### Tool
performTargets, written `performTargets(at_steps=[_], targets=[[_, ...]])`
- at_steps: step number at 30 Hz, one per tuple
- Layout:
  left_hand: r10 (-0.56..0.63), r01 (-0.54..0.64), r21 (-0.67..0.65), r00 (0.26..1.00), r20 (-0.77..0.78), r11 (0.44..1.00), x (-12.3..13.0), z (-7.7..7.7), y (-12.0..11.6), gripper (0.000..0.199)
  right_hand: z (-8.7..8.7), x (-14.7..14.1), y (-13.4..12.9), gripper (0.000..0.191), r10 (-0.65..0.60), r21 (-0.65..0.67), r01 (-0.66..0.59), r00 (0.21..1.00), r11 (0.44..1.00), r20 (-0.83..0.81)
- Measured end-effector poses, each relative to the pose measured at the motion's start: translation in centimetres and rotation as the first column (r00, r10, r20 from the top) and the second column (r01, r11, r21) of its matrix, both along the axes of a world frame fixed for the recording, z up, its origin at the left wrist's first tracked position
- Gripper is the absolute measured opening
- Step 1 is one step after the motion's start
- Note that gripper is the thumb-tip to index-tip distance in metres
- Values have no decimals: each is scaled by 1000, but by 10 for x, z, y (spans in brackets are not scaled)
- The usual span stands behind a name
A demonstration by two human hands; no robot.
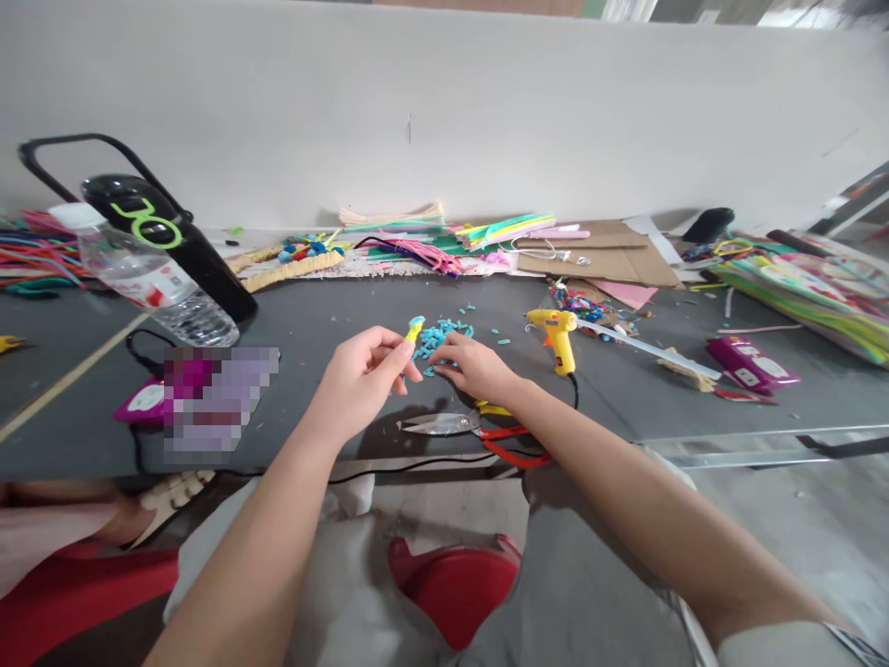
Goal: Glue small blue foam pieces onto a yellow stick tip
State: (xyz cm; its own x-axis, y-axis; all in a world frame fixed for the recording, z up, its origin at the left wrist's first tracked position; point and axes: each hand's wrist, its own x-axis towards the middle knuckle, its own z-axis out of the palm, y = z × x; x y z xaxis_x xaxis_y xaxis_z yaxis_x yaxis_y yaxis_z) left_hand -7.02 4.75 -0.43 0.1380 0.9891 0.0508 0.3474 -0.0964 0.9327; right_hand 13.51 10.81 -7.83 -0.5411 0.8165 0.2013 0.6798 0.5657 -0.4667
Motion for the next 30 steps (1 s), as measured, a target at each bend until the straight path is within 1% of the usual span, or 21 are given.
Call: performTargets(at_steps=[7, 10, 13, 15, 20, 23, 26, 27, 28, 30], targets=[[7, -7, 4, 1000, -6, 1000, 1, -1, 1, 36, -1, -4, 0, 11, -9, 12, 9, 1000, 1000, 12], [6, -6, 1, 1000, -5, 1000, 1, 0, 0, 35, 0, -5, -3, 10, -21, 21, 21, 1000, 1000, -2], [6, -6, 2, 1000, -5, 1000, 0, 0, 0, 34, 2, -7, -7, 8, -7, 24, 7, 1000, 1000, -6], [4, -4, 3, 1000, -3, 1000, 0, -1, 0, 34, 1, -9, -10, 11, 2, 17, -2, 1000, 1000, 6], [-13, 13, -12, 1000, 15, 1000, -1, -4, 1, 34, -2, -15, -11, 9, -3, -13, 4, 1000, 1000, 19], [-4, 5, -26, 999, 38, 1000, 0, -6, 2, 34, 0, -15, -11, 10, -7, -30, 7, 1000, 1000, -1], [20, -15, -61, 997, 73, 998, 1, -9, 3, 34, 10, -7, -16, 10, -5, -59, 3, 999, 998, -43], [27, -22, -66, 997, 75, 998, 1, -10, 3, 34, 15, -4, -19, 11, -6, -82, 0, 997, 997, -79], [33, -28, -63, 997, 71, 998, 2, -10, 3, 34, 20, 0, -23, 10, -12, -110, -3, 991, 994, -132], [41, -38, -48, 998, 57, 998, 5, -11, 2, 35, 29, 6, -33, 6, -42, -188, -22, 943, 982, -329]])
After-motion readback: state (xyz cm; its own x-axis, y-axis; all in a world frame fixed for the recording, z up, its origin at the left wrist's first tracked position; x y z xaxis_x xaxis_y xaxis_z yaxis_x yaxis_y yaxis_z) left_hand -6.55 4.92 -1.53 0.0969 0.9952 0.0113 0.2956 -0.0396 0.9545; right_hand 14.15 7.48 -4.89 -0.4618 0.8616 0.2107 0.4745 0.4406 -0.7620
